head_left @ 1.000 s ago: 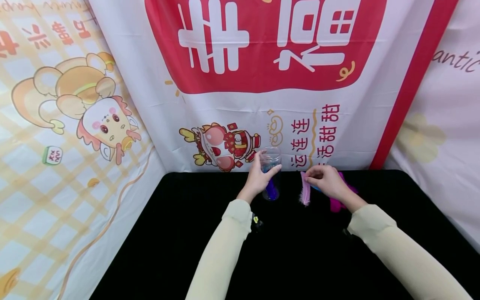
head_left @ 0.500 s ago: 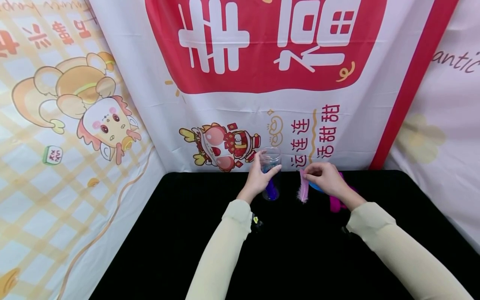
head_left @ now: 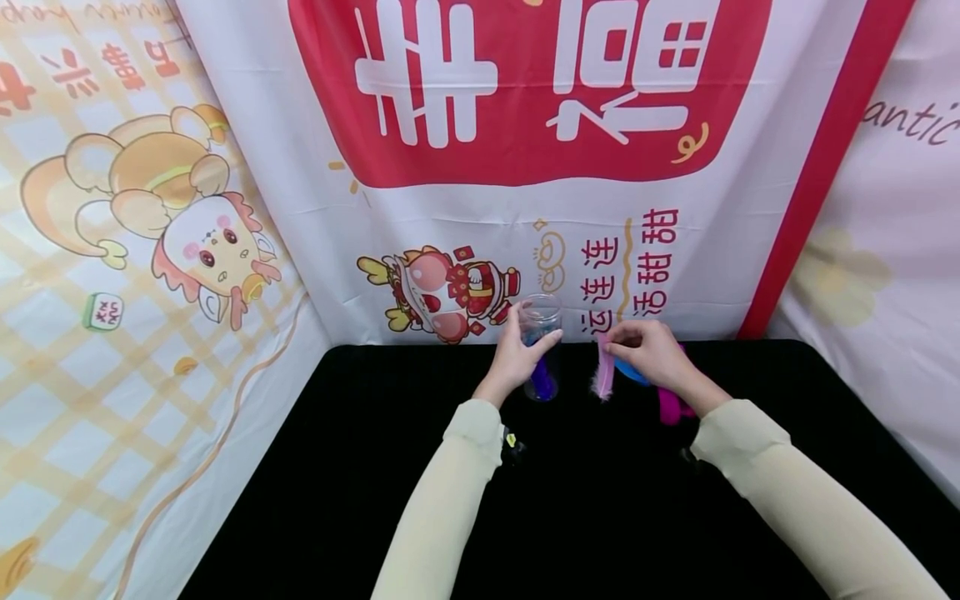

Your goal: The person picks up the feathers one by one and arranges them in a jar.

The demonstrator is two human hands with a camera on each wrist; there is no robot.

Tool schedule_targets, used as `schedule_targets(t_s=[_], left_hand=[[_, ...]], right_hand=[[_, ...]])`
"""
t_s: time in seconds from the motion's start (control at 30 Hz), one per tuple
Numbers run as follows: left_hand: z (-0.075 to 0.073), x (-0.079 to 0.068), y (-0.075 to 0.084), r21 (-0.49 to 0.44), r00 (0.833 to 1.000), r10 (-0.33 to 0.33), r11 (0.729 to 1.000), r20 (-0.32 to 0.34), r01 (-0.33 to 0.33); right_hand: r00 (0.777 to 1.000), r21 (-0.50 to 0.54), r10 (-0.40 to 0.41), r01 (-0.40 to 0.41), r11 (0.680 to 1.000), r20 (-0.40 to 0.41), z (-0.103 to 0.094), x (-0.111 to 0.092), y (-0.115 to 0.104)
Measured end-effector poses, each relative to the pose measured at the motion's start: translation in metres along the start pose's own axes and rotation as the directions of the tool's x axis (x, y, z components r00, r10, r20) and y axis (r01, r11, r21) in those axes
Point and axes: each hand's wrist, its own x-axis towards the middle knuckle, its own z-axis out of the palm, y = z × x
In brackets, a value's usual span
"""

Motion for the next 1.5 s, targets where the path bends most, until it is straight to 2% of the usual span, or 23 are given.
schedule_targets(t_s=[0.4, 0.67, 1.33, 1.5], left_hand=[[0.0, 0.0, 0.001, 0.014, 1.0, 0.014, 1.0, -0.008, -0.014], [-0.001, -0.001, 0.0, 0.008, 1.0, 0.005, 1.0, -0.006, -0.005], [-0.001, -0.001, -0.002, -0.005, 1.0, 0.007, 1.0, -0.001, -0.007], [-0.002, -0.001, -0.001, -0.008, 1.0, 0.004, 1.0, 0.002, -0.004]], right_hand=[[1.0, 0.016, -0.019, 0.019, 1.0, -0.012, -0.003, 0.004, -0.006], [1.0, 0.046, 0.012, -0.012, 0.999, -0.002, -0.004, 0.006, -0.013], [1.0, 0.046, -0.015, 0.015, 0.999, -0.016, -0.007, 0.011, -0.025], [1.0, 0.033, 0.005, -0.004, 0.999, -0.017, -0.009, 0.012, -0.027]])
